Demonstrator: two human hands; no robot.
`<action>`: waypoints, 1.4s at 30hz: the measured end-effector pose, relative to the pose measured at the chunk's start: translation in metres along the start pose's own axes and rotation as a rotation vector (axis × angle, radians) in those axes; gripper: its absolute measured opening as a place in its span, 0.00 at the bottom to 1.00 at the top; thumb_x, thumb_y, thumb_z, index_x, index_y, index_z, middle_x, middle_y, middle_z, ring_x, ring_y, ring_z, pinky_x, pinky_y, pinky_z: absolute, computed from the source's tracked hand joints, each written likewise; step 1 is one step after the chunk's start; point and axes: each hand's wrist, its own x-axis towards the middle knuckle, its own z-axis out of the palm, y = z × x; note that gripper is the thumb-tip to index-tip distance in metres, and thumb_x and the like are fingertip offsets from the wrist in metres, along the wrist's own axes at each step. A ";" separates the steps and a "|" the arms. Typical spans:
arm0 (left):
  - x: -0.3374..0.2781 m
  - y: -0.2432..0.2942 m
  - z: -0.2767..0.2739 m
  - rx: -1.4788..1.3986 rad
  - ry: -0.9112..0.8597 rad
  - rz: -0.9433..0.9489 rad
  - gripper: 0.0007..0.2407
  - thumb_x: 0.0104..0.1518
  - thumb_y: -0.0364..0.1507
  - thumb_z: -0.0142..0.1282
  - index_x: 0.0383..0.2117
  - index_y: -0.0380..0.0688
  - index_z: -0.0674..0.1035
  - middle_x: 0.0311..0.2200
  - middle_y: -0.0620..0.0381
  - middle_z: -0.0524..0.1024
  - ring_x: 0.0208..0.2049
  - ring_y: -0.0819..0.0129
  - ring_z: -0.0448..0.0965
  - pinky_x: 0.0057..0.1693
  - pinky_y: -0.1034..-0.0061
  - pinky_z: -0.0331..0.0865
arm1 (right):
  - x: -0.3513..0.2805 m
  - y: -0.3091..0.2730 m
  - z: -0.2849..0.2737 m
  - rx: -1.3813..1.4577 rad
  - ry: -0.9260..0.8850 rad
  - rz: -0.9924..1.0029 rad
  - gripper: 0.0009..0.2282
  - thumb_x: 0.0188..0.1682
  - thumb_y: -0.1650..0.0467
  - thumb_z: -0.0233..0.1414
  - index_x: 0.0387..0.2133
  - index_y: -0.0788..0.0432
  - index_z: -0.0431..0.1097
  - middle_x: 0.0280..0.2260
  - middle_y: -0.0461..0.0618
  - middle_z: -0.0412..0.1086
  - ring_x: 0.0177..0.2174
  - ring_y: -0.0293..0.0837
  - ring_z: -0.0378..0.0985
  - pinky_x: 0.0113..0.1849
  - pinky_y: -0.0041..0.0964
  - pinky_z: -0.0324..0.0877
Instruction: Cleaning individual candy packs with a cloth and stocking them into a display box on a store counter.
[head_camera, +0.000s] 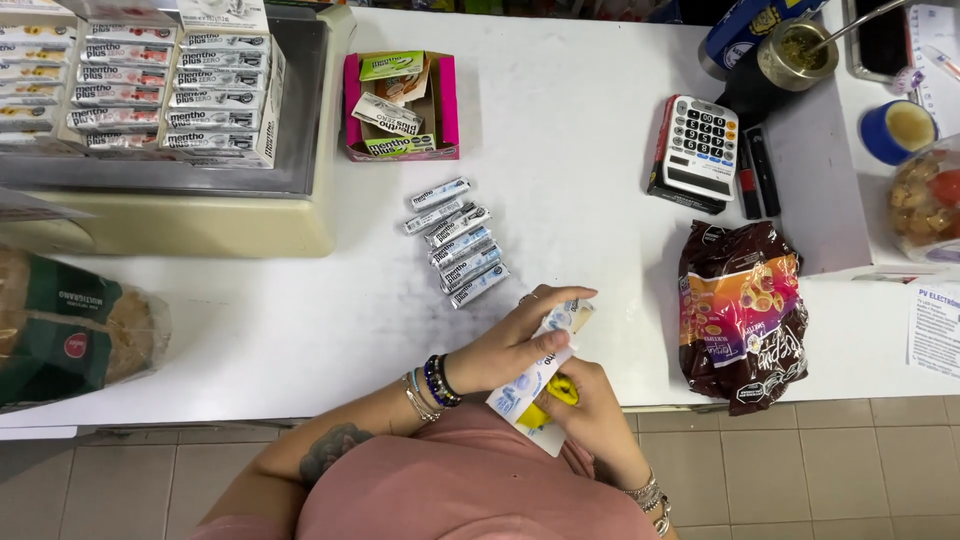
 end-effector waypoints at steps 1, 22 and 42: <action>0.000 -0.002 0.001 -0.004 -0.001 -0.004 0.32 0.63 0.56 0.34 0.66 0.47 0.64 0.62 0.48 0.65 0.65 0.59 0.63 0.70 0.65 0.52 | 0.001 0.002 0.000 0.001 -0.001 0.006 0.11 0.40 0.78 0.58 0.37 0.60 0.77 0.37 0.48 0.82 0.38 0.39 0.83 0.42 0.34 0.76; -0.033 -0.034 -0.010 0.372 0.303 -0.023 0.51 0.37 0.38 0.77 0.69 0.43 0.54 0.65 0.43 0.55 0.69 0.49 0.50 0.72 0.56 0.47 | -0.032 -0.039 -0.061 -0.238 1.353 -0.135 0.07 0.58 0.81 0.56 0.41 0.63 0.64 0.42 0.59 0.73 0.44 0.47 0.77 0.49 0.40 0.75; 0.002 0.044 0.013 0.217 0.003 0.070 0.22 0.58 0.39 0.60 0.55 0.43 0.70 0.44 0.54 0.77 0.41 0.68 0.79 0.44 0.75 0.77 | -0.032 -0.042 -0.021 0.723 0.727 -0.249 0.14 0.36 0.72 0.55 0.31 0.53 0.56 0.46 0.56 0.63 0.43 0.47 0.65 0.44 0.39 0.64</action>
